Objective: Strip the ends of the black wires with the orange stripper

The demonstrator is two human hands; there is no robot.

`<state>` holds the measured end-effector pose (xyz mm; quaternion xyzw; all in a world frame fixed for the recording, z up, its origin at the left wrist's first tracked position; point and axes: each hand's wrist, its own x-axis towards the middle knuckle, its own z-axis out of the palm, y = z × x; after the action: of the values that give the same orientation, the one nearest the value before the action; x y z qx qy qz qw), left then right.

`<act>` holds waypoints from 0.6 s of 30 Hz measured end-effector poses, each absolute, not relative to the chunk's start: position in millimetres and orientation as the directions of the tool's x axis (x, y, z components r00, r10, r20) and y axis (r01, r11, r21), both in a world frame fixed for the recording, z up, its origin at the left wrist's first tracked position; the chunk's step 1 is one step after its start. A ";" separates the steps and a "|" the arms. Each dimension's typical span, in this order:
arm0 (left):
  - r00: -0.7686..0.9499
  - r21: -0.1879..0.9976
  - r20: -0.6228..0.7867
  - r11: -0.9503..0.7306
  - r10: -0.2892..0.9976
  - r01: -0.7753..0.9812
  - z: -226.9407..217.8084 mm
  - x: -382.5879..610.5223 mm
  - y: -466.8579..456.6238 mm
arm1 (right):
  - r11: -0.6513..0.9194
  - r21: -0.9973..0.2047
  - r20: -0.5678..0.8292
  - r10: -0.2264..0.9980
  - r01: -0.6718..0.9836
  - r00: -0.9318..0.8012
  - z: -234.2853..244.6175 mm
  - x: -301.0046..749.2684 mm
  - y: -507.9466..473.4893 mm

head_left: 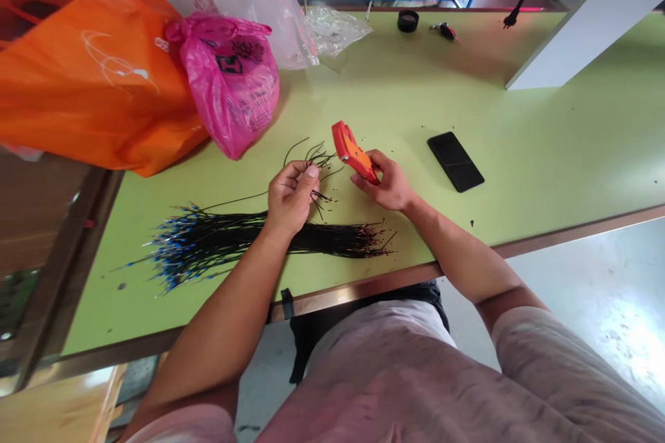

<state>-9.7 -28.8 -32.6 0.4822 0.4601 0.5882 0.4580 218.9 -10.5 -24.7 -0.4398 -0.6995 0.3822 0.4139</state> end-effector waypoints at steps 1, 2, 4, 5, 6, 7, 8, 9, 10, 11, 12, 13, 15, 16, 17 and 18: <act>-0.118 0.981 0.137 -0.151 0.983 -0.124 -32.8 -9.8 -28.1 | 0.341 -0.882 0.249 0.924 0.326 -0.290 -25.3 218.4 -11.0; -0.118 0.979 0.130 -0.146 0.985 -0.142 -33.1 -9.9 -27.6 | 0.362 -0.864 0.257 0.915 0.349 -0.311 -26.1 217.7 -11.6; -0.112 0.979 0.121 -0.138 0.986 -0.154 -34.0 -10.3 -26.8 | 0.397 -0.833 0.273 0.900 0.384 -0.339 -28.0 215.9 -12.9; -0.105 0.980 0.120 -0.135 0.987 -0.149 -34.6 -10.6 -26.6 | 0.409 -0.823 0.280 0.896 0.394 -0.344 -29.2 215.0 -13.4; -0.092 0.981 0.121 -0.133 0.988 -0.139 -35.5 -10.8 -26.5 | 0.416 -0.816 0.287 0.894 0.401 -0.345 -30.4 214.3 -13.8; -0.079 0.983 0.123 -0.132 0.989 -0.127 -36.4 -11.1 -26.4 | 0.424 -0.810 0.296 0.892 0.406 -0.341 -31.5 213.7 -14.0; -0.064 0.984 0.124 -0.131 0.990 -0.117 -37.5 -11.3 -26.3 | 0.433 -0.802 0.308 0.890 0.411 -0.336 -32.6 213.4 -14.2; -0.052 0.985 0.124 -0.129 0.991 -0.111 -38.5 -11.4 -26.3 | 0.444 -0.793 0.323 0.887 0.418 -0.330 -33.5 213.1 -14.2; -0.045 0.986 0.122 -0.126 0.992 -0.109 -39.5 -11.5 -26.3 | 0.457 -0.780 0.339 0.883 0.427 -0.325 -34.1 213.0 -14.3; -0.042 0.986 0.119 -0.123 0.992 -0.110 -40.5 -11.4 -26.3 | 0.472 -0.766 0.356 0.877 0.437 -0.323 -34.5 213.0 -14.5; -0.043 0.986 0.114 -0.118 0.993 -0.114 -41.2 -11.2 -26.2 | 0.487 -0.749 0.371 0.870 0.449 -0.326 -34.5 213.0 -14.8; -0.047 0.986 0.110 -0.115 0.993 -0.121 -41.6 -10.9 -26.2 | 0.502 -0.730 0.384 0.862 0.463 -0.330 -34.3 212.9 -15.2; -0.064 0.984 0.107 -0.115 0.992 -0.135 -41.7 -10.0 -26.3 | 0.539 -0.688 0.407 0.841 0.486 -0.356 -33.5 212.5 -16.3; -0.075 0.983 0.109 -0.119 0.991 -0.141 -41.3 -9.4 -26.4 | 0.559 -0.666 0.417 0.828 0.494 -0.375 -33.1 212.1 -17.0; -0.083 0.981 0.114 -0.126 0.990 -0.146 -40.7 -8.9 -26.6 | 0.575 -0.647 0.420 0.817 0.501 -0.395 -32.9 211.7 -17.6; -0.087 0.980 0.120 -0.132 0.989 -0.149 -40.1 -8.5 -26.9 | 0.584 -0.633 0.418 0.810 0.507 -0.412 -32.9 211.1 -18.2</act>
<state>-8.5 -26.9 -40.1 0.4707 0.4461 0.5870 0.4846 211.1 -18.2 -32.9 -0.4048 -0.8136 0.2095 0.3611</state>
